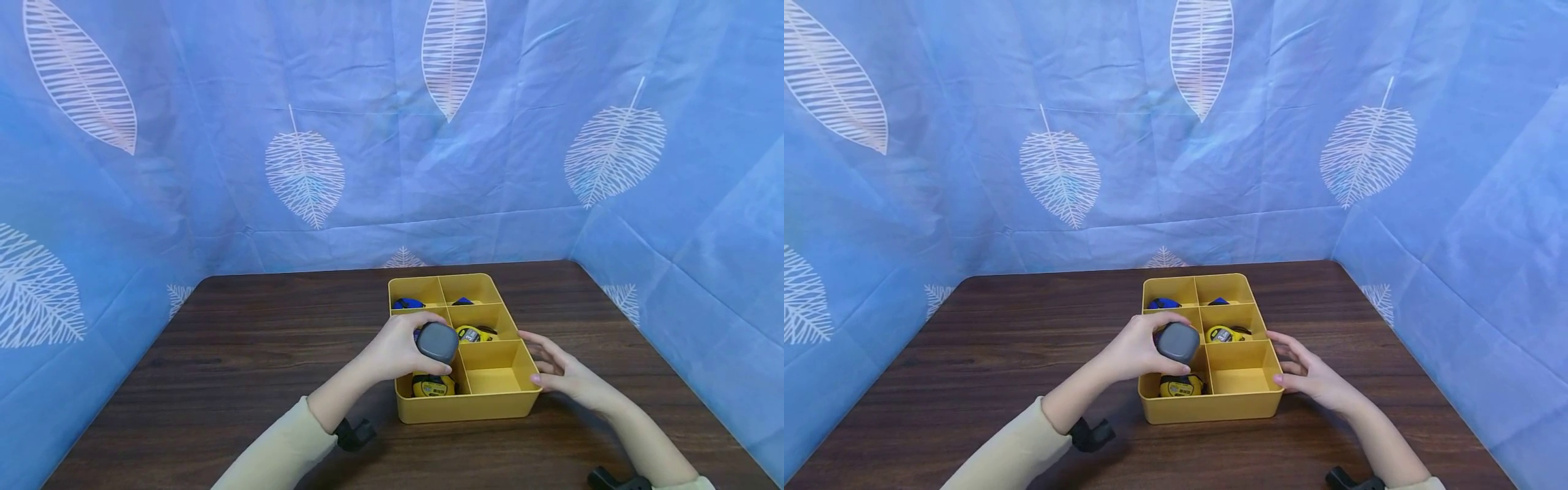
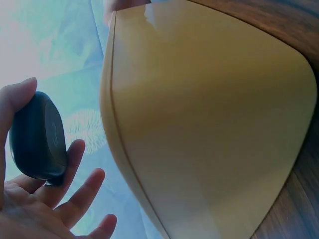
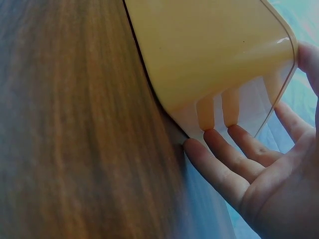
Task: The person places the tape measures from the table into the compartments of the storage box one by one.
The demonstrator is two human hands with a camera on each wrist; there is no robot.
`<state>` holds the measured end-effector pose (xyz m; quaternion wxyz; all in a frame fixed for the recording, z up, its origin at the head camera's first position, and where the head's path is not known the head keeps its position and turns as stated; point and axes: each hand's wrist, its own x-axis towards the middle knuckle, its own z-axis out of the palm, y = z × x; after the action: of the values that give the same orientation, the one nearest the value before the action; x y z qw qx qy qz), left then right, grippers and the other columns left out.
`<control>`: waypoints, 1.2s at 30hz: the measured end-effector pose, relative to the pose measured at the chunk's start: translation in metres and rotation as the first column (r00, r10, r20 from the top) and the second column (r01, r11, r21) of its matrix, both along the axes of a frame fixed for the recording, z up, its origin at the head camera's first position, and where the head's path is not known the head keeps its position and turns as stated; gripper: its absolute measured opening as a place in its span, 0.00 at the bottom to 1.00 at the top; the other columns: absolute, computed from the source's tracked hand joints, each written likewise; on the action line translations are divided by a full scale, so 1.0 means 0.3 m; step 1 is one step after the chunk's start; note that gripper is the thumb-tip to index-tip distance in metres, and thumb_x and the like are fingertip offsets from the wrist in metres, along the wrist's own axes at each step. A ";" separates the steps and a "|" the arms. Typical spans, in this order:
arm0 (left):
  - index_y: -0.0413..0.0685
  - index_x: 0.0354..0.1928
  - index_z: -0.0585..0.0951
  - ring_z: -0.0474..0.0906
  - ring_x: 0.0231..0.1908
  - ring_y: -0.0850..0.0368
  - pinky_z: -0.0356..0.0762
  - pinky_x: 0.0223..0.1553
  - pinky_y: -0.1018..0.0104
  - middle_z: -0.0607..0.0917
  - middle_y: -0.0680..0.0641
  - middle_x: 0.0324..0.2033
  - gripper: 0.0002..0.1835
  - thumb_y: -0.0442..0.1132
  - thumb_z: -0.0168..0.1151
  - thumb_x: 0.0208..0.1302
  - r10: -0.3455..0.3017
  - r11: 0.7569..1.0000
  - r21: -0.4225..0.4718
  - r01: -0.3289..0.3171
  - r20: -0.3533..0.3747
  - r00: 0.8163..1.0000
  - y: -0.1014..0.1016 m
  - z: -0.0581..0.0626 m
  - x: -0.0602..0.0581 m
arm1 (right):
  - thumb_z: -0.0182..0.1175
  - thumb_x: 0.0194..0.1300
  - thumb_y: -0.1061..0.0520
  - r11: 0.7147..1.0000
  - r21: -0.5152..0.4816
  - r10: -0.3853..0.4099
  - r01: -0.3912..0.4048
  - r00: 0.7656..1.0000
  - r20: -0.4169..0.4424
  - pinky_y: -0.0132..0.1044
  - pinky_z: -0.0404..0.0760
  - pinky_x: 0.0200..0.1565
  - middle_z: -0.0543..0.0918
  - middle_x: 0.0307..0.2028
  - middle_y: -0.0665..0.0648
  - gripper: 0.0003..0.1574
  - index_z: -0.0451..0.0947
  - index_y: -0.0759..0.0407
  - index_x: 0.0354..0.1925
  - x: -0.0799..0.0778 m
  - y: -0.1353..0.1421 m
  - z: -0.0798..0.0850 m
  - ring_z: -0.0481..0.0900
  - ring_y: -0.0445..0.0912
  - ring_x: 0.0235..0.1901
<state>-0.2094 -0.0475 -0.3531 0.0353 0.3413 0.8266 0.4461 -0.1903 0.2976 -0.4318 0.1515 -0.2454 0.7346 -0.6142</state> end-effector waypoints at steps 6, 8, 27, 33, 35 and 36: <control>0.49 0.57 0.78 0.76 0.39 0.65 0.77 0.36 0.70 0.80 0.58 0.43 0.35 0.46 0.79 0.44 -0.024 0.999 -0.021 0.024 -0.005 1.000 0.031 0.002 0.006 | 0.50 0.70 0.66 1.000 0.007 -0.011 0.011 1.000 0.009 0.51 0.80 0.45 0.47 0.66 0.82 0.43 0.39 0.62 0.74 0.002 -0.003 0.002 0.75 0.44 0.55; 0.50 0.57 0.77 0.76 0.38 0.65 0.77 0.35 0.70 0.80 0.59 0.43 0.35 0.46 0.79 0.44 -0.025 0.999 -0.027 0.025 -0.004 1.000 0.042 0.004 0.006 | 0.50 0.70 0.66 1.000 0.011 -0.016 0.016 1.000 0.009 0.50 0.80 0.45 0.48 0.66 0.82 0.43 0.39 0.62 0.74 0.003 -0.004 0.003 0.75 0.44 0.55; 0.54 0.53 0.80 0.74 0.34 0.70 0.74 0.32 0.75 0.81 0.62 0.39 0.33 0.51 0.79 0.42 -0.079 0.990 -0.128 0.068 -0.086 0.993 0.144 0.001 -0.011 | 0.49 0.70 0.66 1.000 0.004 0.001 -0.001 1.000 0.001 0.51 0.80 0.44 0.50 0.63 0.82 0.42 0.40 0.61 0.74 0.002 0.004 -0.006 0.76 0.48 0.54; 0.56 0.53 0.81 0.74 0.35 0.70 0.73 0.31 0.76 0.81 0.63 0.39 0.33 0.52 0.79 0.41 -0.093 0.984 -0.162 0.076 -0.105 0.990 0.168 -0.012 -0.012 | 0.48 0.71 0.66 1.000 0.007 -0.003 0.003 1.000 0.007 0.51 0.80 0.44 0.50 0.64 0.82 0.42 0.40 0.60 0.74 0.002 0.002 -0.002 0.76 0.48 0.54; 0.56 0.52 0.81 0.74 0.35 0.70 0.73 0.31 0.76 0.81 0.63 0.40 0.32 0.52 0.80 0.41 -0.099 0.983 -0.167 0.079 -0.120 0.988 0.174 -0.015 -0.011 | 0.49 0.71 0.66 1.000 0.007 -0.004 0.004 1.000 0.008 0.50 0.80 0.44 0.50 0.64 0.82 0.42 0.40 0.60 0.74 0.002 0.001 0.000 0.76 0.47 0.55; 0.57 0.52 0.81 0.73 0.35 0.71 0.73 0.31 0.76 0.81 0.63 0.41 0.32 0.52 0.80 0.41 -0.101 0.982 -0.171 0.079 -0.129 0.986 0.176 -0.017 -0.011 | 0.49 0.71 0.66 1.000 0.007 -0.005 0.005 1.000 0.009 0.50 0.80 0.44 0.50 0.64 0.82 0.42 0.40 0.61 0.74 0.002 0.001 0.000 0.76 0.47 0.55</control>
<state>-0.2128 0.0054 -0.3581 0.0268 0.4041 0.8449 0.3494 -0.1896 0.2979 -0.4317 0.1541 -0.2400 0.7368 -0.6130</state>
